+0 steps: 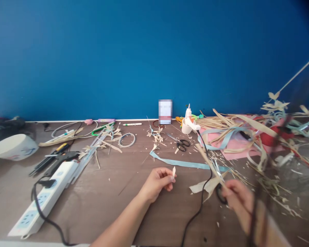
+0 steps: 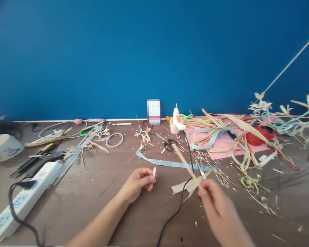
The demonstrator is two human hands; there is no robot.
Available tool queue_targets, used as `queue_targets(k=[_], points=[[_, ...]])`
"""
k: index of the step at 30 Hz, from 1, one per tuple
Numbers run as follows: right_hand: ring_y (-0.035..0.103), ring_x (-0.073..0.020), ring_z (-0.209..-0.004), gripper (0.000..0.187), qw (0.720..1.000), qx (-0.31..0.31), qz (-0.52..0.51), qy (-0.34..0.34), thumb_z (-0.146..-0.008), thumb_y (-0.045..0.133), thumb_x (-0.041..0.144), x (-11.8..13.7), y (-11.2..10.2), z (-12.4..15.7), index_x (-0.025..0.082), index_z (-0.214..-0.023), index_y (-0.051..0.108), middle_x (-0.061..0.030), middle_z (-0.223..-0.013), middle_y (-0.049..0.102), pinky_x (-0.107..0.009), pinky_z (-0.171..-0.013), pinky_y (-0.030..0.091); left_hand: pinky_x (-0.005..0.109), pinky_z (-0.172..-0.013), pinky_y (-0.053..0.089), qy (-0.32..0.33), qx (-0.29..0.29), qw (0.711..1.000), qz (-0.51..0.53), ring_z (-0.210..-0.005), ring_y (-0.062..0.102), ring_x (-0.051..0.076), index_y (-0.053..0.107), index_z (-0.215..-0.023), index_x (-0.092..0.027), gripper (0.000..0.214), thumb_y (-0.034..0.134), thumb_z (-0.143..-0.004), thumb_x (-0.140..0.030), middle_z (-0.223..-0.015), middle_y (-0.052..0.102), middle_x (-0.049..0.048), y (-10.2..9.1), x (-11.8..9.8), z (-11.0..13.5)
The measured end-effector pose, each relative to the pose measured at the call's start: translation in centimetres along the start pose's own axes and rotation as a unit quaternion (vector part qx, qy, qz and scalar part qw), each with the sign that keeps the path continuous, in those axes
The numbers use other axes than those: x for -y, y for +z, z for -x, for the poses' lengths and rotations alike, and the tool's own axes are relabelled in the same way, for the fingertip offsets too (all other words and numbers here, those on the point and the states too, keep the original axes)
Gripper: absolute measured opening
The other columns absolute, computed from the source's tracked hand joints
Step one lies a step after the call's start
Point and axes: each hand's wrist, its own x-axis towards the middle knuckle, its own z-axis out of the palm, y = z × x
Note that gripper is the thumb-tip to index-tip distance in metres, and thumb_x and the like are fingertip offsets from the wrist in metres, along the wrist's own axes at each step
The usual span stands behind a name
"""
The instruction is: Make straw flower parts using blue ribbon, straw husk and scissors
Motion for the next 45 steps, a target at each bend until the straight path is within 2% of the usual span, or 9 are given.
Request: queue_targets(k=[3, 7, 15, 20, 25, 33, 35, 39, 45], points=[[0.05, -0.0143, -0.052, 0.017, 0.991, 0.105, -0.049, -0.071, -0.085, 0.029, 0.032, 5.6, 2.7, -1.1, 0.023, -0.08, 0.042, 0.0024, -0.058, 0.052, -0.024, -0.049, 0.038, 0.018, -0.043, 0.035, 0.021, -0.009, 1.0, -0.006, -0.04, 0.045, 0.005, 0.059, -0.065, -0.011, 0.021, 0.068, -0.059, -0.029, -0.056, 0.057, 0.0001, 0.1, -0.1, 0.1], [0.051, -0.0148, -0.061, 0.02, 0.981, 0.126, -0.065, -0.134, -0.087, 0.029, 0.035, 8.8, 4.6, -2.7, 0.022, -0.08, 0.043, 0.0013, -0.066, 0.054, -0.024, -0.056, 0.036, 0.018, -0.043, 0.032, 0.062, -0.01, 0.998, -0.031, -0.041, 0.042, 0.004, 0.06, -0.063, -0.01, 0.018, 0.067, -0.06, -0.027, -0.054, 0.056, -0.0002, 0.2, -0.3, 0.1], [0.048, -0.0128, -0.055, 0.024, 0.975, 0.123, -0.051, -0.18, -0.086, 0.033, 0.033, 9.6, 5.4, -4.2, 0.021, -0.069, 0.045, 0.0035, -0.059, 0.053, -0.022, -0.052, 0.03, 0.018, -0.046, 0.032, 0.118, -0.022, 0.987, -0.106, -0.046, 0.04, 0.006, 0.062, -0.066, -0.01, 0.019, 0.061, -0.067, -0.028, -0.053, 0.054, -0.0003, -0.1, 0.0, -0.1], [0.04, -0.0105, -0.05, 0.029, 0.974, 0.121, -0.123, -0.146, -0.083, 0.04, 0.036, 8.8, 6.1, -5.1, 0.02, -0.059, 0.044, 0.0053, -0.051, 0.042, -0.021, -0.048, 0.029, 0.018, -0.049, 0.034, 0.143, -0.019, 0.982, -0.124, -0.049, 0.041, 0.006, 0.061, -0.069, -0.01, 0.017, 0.061, -0.067, -0.027, -0.059, 0.056, 0.0005, -0.1, 0.3, -0.1], [0.035, -0.0092, -0.048, 0.033, 0.961, 0.163, -0.197, -0.103, -0.08, 0.042, 0.04, 8.1, 7.2, -5.5, 0.018, -0.056, 0.045, 0.0059, -0.049, 0.036, -0.02, -0.046, 0.027, 0.019, -0.051, 0.035, 0.174, -0.036, 0.97, -0.165, -0.051, 0.043, 0.007, 0.06, -0.068, -0.01, 0.018, 0.058, -0.07, -0.028, -0.059, 0.054, 0.0007, 0.0, 0.6, -0.1], [0.035, -0.0089, -0.049, 0.034, 0.949, 0.185, -0.232, -0.108, -0.081, 0.042, 0.039, 9.1, 6.8, -5.2, 0.017, -0.057, 0.05, 0.0053, -0.049, 0.038, -0.021, -0.046, 0.026, 0.02, -0.052, 0.035, 0.236, -0.024, 0.947, -0.217, -0.056, 0.045, 0.009, 0.057, -0.07, -0.011, 0.017, 0.053, -0.076, -0.027, -0.064, 0.052, 0.002, -0.4, 0.2, 0.3], [0.031, -0.0073, -0.043, 0.035, 0.932, 0.225, -0.276, -0.076, -0.08, 0.043, 0.04, 9.0, 6.7, -5.2, 0.017, -0.054, 0.048, 0.0065, -0.045, 0.034, -0.02, -0.042, 0.024, 0.021, -0.054, 0.036, 0.281, -0.017, 0.917, -0.281, -0.06, 0.046, 0.011, 0.057, -0.067, -0.012, 0.017, 0.051, -0.077, -0.024, -0.065, 0.052, 0.0028, -0.5, -0.1, 0.5], [0.018, -0.0044, -0.034, 0.037, 0.867, 0.326, -0.377, 0.011, -0.079, 0.044, 0.045, 8.5, 6.2, -5.2, 0.017, -0.054, 0.045, 0.0105, -0.037, 0.024, -0.019, -0.035, 0.012, 0.022, -0.058, 0.036, 0.363, 0.005, 0.864, -0.35, -0.061, 0.046, 0.011, 0.056, -0.067, -0.012, 0.014, 0.05, -0.077, -0.02, -0.065, 0.052, 0.0036, -0.5, -0.3, 0.3], [0.009, -0.0018, -0.031, 0.038, 0.802, 0.408, -0.426, 0.097, -0.075, 0.049, 0.049, 8.2, 4.9, -5.7, 0.017, -0.055, 0.045, 0.0131, -0.034, 0.021, -0.017, -0.031, 0.006, 0.022, -0.058, 0.037, 0.37, 0.017, 0.866, -0.335, -0.061, 0.048, 0.011, 0.055, -0.067, -0.013, 0.013, 0.051, -0.077, -0.02, -0.064, 0.054, 0.0029, -0.3, -0.1, -0.1]])
